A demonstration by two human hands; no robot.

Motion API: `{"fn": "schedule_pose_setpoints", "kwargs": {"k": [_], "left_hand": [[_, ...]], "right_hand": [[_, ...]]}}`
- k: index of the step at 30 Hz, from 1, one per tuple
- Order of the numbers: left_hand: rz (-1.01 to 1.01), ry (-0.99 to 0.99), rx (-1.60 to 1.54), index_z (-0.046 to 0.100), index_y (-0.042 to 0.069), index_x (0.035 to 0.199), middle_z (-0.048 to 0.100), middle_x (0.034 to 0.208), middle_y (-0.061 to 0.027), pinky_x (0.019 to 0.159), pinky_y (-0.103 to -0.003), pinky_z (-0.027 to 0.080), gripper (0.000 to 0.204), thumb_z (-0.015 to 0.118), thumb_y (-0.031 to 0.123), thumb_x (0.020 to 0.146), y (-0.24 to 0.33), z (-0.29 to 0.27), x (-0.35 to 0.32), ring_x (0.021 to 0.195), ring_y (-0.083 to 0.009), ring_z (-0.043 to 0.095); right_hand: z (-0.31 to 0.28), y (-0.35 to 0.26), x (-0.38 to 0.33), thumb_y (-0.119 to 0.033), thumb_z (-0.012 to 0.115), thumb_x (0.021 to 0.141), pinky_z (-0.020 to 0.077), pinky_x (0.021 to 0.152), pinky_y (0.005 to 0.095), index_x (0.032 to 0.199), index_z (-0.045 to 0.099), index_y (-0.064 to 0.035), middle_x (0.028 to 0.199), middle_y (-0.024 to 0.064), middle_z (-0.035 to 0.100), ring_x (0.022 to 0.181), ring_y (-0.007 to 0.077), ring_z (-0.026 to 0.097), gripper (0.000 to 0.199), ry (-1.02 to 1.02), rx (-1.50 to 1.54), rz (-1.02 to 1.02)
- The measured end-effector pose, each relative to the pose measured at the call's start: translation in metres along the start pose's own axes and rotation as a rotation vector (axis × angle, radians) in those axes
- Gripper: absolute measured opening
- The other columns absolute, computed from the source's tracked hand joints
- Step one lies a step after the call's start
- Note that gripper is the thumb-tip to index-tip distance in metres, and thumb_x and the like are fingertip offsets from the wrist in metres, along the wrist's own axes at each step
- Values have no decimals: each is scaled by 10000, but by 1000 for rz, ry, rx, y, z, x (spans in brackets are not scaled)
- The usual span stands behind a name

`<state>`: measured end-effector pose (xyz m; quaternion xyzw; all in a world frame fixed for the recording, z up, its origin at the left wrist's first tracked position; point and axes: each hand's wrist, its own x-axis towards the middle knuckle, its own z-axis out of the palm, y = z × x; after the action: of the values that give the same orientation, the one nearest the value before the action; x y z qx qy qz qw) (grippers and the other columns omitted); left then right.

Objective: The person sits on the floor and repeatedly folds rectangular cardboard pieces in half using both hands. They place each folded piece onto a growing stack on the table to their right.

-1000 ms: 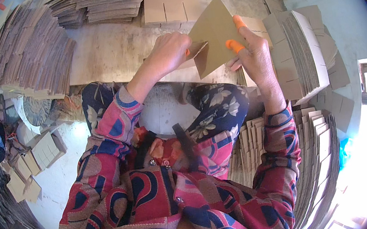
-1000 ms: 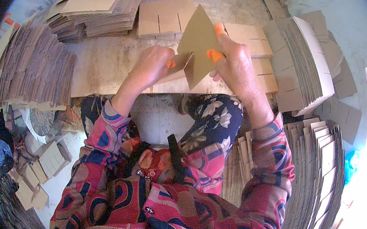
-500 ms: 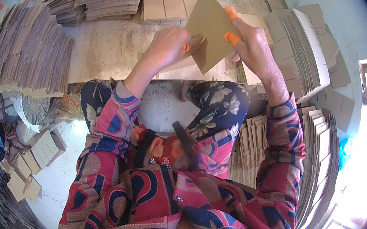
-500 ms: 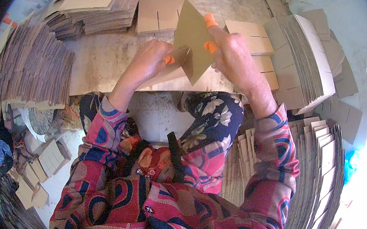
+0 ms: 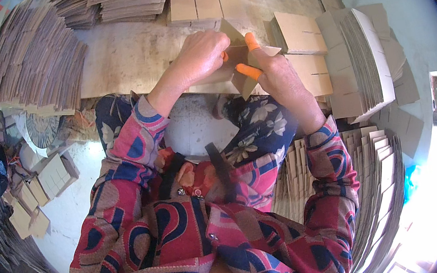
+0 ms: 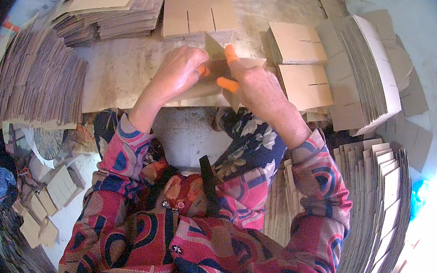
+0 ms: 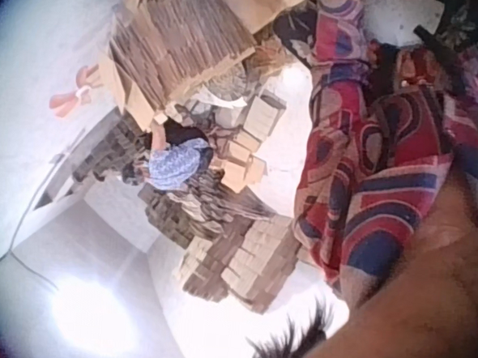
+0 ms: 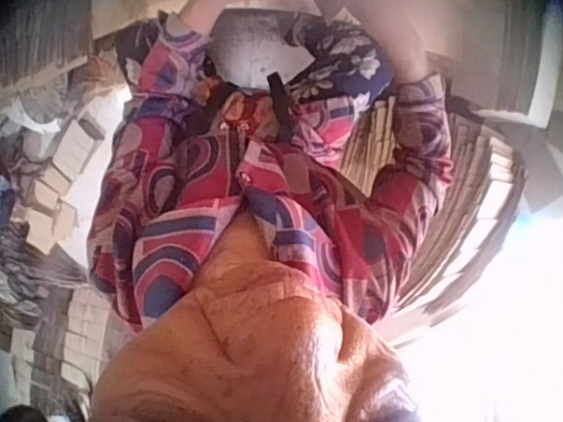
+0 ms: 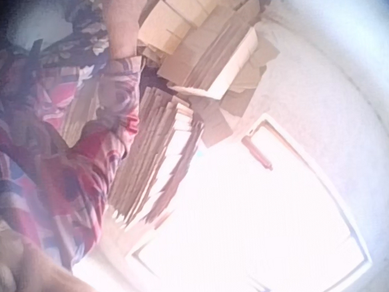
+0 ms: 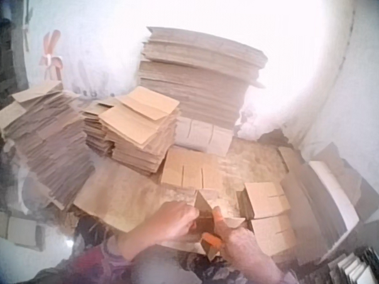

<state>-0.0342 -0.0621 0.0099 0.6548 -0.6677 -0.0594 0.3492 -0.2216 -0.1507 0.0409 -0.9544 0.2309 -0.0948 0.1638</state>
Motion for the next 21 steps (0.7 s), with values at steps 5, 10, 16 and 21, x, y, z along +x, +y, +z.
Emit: {"fn": "schedule_pose_setpoints", "kwargs": {"k": [5,10,16,21], "left_hand": [[-100,-203,36,566,-11,851,612,897,-203,727,-467,449,112,602,22,749,-2,-9,1,836,-407,556],[-176,-270,82,510,7,1260,581,1179,-183,840,-417,454,525,679,163,788,9,-24,-2,1033,-375,542],[115,-144,354,328,-5,1432,447,1416,-158,1070,-455,333,888,747,344,731,17,2,0,1332,-357,379],[153,-268,327,356,-14,1424,426,1435,-176,1129,-485,257,823,717,336,772,30,4,7,1381,-319,333]], "right_hand": [[-1,59,-6,-241,670,884,534,625,432,1260,581,-101,908,194,677,733,355,668,411,543,-109,107],[-4,137,2,-281,640,888,494,842,438,1292,492,-45,1180,172,597,1123,336,562,490,354,-470,476],[33,159,36,-648,655,765,301,1062,525,1421,314,71,1421,219,413,1332,371,356,1031,-7,-438,809],[74,202,42,-531,663,786,381,995,507,1214,547,49,1276,233,537,1204,397,490,731,-4,-477,826]]}}
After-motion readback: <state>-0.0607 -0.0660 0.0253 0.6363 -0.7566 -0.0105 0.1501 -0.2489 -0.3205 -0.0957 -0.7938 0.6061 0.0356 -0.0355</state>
